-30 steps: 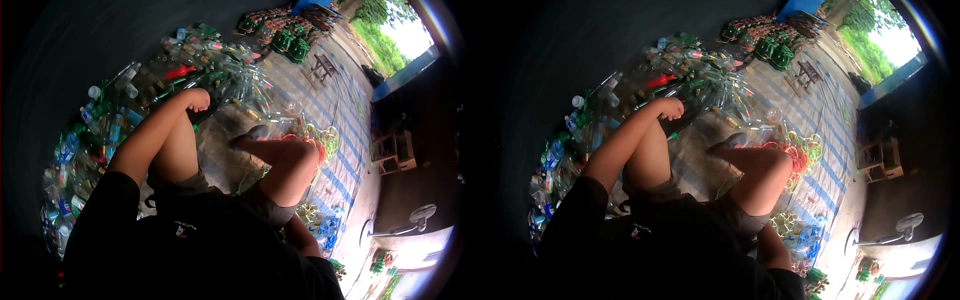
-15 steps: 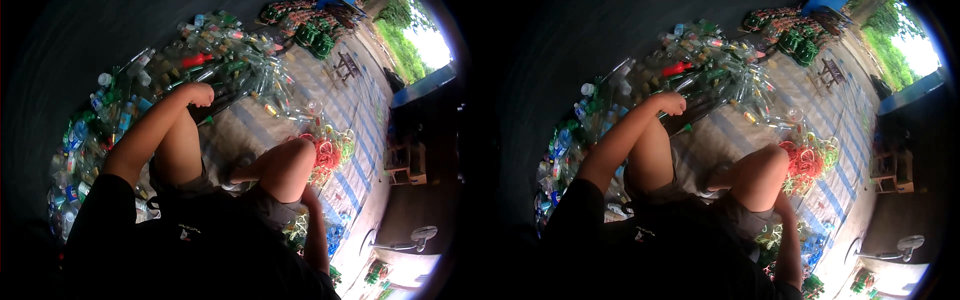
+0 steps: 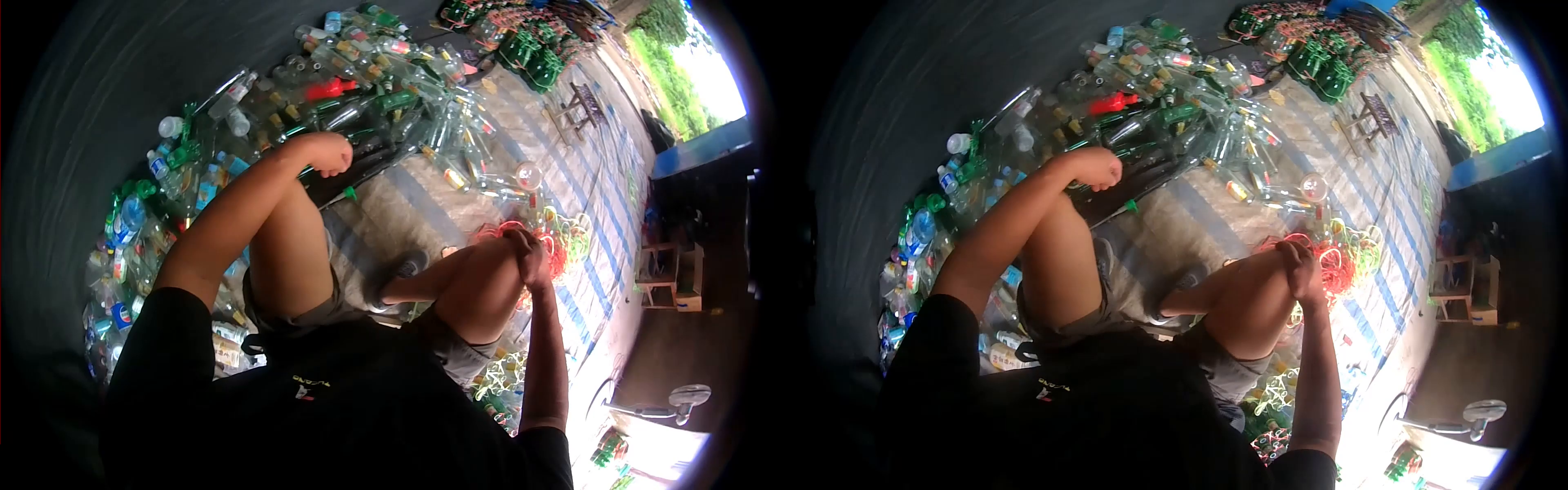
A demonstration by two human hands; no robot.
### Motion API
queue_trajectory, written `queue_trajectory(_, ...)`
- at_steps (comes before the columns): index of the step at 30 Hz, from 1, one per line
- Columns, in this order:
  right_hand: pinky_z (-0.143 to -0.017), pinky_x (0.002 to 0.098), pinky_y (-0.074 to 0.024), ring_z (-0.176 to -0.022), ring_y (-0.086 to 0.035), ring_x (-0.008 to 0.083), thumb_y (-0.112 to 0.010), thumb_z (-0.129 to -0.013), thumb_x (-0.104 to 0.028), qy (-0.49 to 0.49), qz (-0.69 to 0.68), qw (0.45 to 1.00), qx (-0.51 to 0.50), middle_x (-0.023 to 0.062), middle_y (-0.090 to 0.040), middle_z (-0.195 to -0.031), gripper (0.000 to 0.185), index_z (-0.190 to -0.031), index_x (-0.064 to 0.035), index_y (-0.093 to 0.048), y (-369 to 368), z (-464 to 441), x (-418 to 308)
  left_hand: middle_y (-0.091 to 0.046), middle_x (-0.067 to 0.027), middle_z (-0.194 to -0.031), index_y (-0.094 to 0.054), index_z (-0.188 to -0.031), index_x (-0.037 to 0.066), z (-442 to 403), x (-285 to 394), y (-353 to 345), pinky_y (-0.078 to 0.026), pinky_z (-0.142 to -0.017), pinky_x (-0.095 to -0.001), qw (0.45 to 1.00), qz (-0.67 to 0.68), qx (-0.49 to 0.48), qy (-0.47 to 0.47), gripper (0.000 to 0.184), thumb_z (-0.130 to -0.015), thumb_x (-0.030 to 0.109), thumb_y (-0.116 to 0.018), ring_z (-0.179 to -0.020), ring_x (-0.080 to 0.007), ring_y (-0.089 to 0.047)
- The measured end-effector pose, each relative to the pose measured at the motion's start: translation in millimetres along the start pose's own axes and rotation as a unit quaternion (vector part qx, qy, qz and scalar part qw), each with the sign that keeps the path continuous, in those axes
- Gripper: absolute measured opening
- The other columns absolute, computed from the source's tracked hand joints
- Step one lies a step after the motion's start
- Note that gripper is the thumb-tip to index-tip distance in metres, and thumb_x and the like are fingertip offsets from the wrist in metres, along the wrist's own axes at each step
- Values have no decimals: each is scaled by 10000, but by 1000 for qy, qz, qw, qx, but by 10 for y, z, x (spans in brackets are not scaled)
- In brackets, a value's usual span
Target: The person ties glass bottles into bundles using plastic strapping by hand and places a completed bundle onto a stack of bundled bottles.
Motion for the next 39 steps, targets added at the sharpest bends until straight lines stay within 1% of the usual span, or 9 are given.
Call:
queue_trajectory(17,-898,449,-497,-1043,-608,407,-430,-924,-189,-104,124,982,97,220,-614,-1181,330,-1172,-38,-587,-26,482,44,-635,-33,-671,-621,-768,72,-178,-166,-140,-468,-480,-302,999,52,2,-12,85,-819,140,-624,-568,-144,-610)
queue_trajectory(23,-906,439,-468,-1044,-605,418,-390,-979,-366,-224,-74,953,192,228,-645,-1106,436,-1076,-37,-658,74,605,11,-676,-37,-758,-643,-909,76,-38,60,-196,-506,-533,-298,998,41,-26,47,79,-860,135,-626,-629,-161,-667)
queue_trajectory(26,-899,443,-473,-1026,-611,418,-418,-976,-369,-262,-107,939,194,222,-650,-1087,414,-1070,-43,-656,138,697,32,-650,-73,-701,-649,-805,33,-84,188,-199,-496,-499,-304,999,-19,-18,37,63,-835,68,-606,-582,-168,-652)
queue_trajectory(28,-869,474,-495,-950,-625,431,-471,-947,-250,-266,13,953,148,231,-624,-1120,320,-1140,-48,-627,191,737,-73,-637,-182,-679,-647,-644,8,-740,-238,-323,-505,-559,-439,864,-434,71,-245,222,-796,150,-569,-600,-298,-644)
queue_trajectory(30,-851,456,-502,-947,-626,398,-477,-948,-240,-170,-12,960,221,200,-622,-1106,302,-1149,-66,-621,172,813,-63,-644,-208,-716,-678,-723,30,-518,489,-539,-504,-621,-467,935,-315,-17,-164,251,-817,217,-539,-663,-345,-636)
queue_trajectory(31,-876,443,-488,-978,-625,374,-482,-956,-263,-221,-67,952,201,191,-630,-1112,307,-1142,-68,-627,69,821,70,-620,-163,-632,-652,-706,48,-494,726,-670,-487,-535,-442,915,-288,2,-283,232,-818,215,-536,-557,-305,-609)
queue_trajectory(32,-894,430,-475,-1003,-627,364,-493,-955,-300,-215,-110,950,199,182,-645,-1109,323,-1140,-77,-634,58,785,-5,-590,-107,-592,-611,-654,67,-505,889,-782,-460,-469,-392,966,-187,-130,-117,231,-827,207,-547,-490,-233,-568)
queue_trajectory(33,-885,425,-478,-1014,-628,364,-496,-952,-312,-207,-99,954,193,177,-663,-1086,332,-1147,-81,-633,12,755,20,-572,-57,-594,-593,-676,87,-747,918,-963,-440,-448,-348,963,-150,-153,-165,204,-849,187,-556,-492,-179,-546)
queue_trajectory(39,-844,418,-490,-976,-642,382,-447,-955,-307,-262,-77,939,210,208,-669,-1043,362,-1093,-45,-656,188,542,-286,-680,-90,-864,-697,-1060,67,-2247,661,-2993,-523,-604,-375,928,298,-89,-206,289,-905,289,-594,-744,-222,-637)
Point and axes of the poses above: each hand's wrist, its own z-axis away from the middle knuckle, its own y-axis out of the back of the hand, x = y × z, the point moved 4 cm from there along -z, towards the middle knuckle
